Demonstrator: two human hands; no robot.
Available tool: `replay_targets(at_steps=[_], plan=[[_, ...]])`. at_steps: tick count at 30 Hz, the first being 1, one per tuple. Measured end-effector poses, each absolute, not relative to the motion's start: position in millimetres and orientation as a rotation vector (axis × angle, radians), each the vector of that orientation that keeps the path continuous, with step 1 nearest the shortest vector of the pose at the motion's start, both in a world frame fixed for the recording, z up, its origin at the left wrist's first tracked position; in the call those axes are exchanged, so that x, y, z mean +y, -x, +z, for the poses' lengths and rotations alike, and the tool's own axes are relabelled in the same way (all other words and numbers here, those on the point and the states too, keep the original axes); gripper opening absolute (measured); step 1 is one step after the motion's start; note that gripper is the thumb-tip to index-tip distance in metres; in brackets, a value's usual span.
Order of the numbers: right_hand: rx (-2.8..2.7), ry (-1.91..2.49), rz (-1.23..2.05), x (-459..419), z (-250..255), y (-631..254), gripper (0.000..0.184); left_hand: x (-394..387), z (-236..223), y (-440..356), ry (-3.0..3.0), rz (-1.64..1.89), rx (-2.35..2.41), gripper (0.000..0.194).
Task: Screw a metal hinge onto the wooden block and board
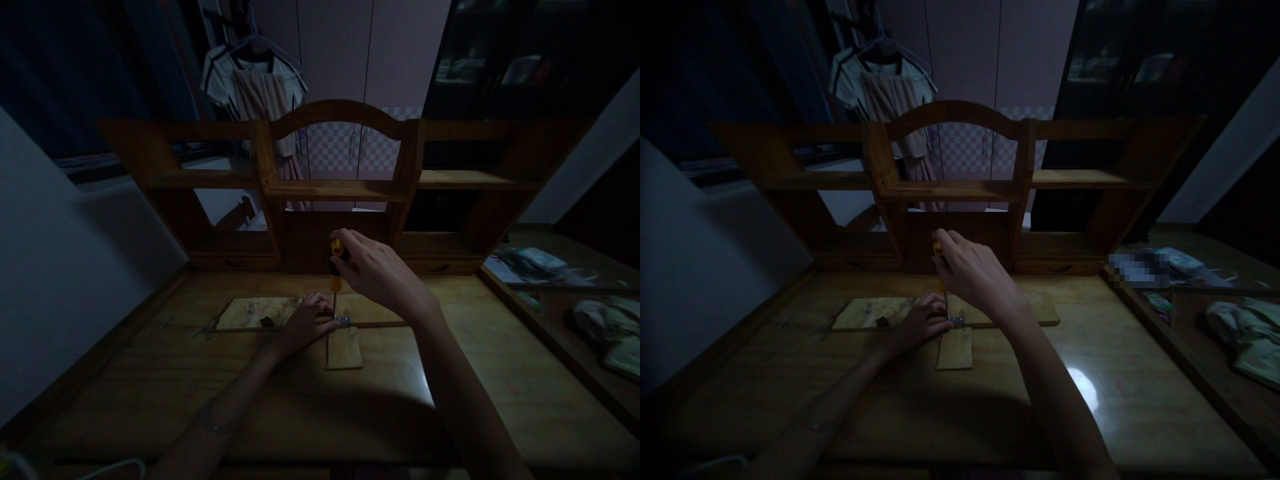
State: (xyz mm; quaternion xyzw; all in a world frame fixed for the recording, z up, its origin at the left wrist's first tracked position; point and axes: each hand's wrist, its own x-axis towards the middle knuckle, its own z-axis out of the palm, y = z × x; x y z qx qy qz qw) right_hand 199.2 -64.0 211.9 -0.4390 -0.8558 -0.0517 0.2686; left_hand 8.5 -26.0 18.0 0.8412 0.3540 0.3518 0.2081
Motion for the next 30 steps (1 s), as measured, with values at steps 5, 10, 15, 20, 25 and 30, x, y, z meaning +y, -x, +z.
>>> replay_targets(at_steps=[5, 10, 15, 20, 25, 30], plan=[[-2.308, 1.196, -0.134, -63.8, 211.3, -199.7, 0.021, -24.6, 18.5, -7.9, -2.333, 0.977, 0.964, 0.018], [-2.3, 1.167, -0.093, -65.2, 212.3, -199.5, 0.02, -23.2, 18.8, -7.3, -2.302, 0.938, 0.972, 0.017], [-2.32, 1.15, -0.087, -67.6, 216.0, -198.8, 0.019, -23.6, 18.6, -7.3, -2.309, 0.943, 0.964, 0.016], [-2.305, 1.151, -0.099, -67.3, 217.1, -198.6, 0.02, -24.4, 21.0, -7.4, -2.32, 0.94, 0.962, 0.015], [-2.281, 1.16, -0.123, -66.2, 216.8, -198.6, 0.025, -25.6, 23.7, -8.0, -2.321, 0.945, 0.957, 0.013], [-2.306, 1.096, -0.07, -67.3, 216.1, -197.8, 0.035, -26.8, 25.0, -8.2, -2.311, 0.936, 0.947, 0.014]])
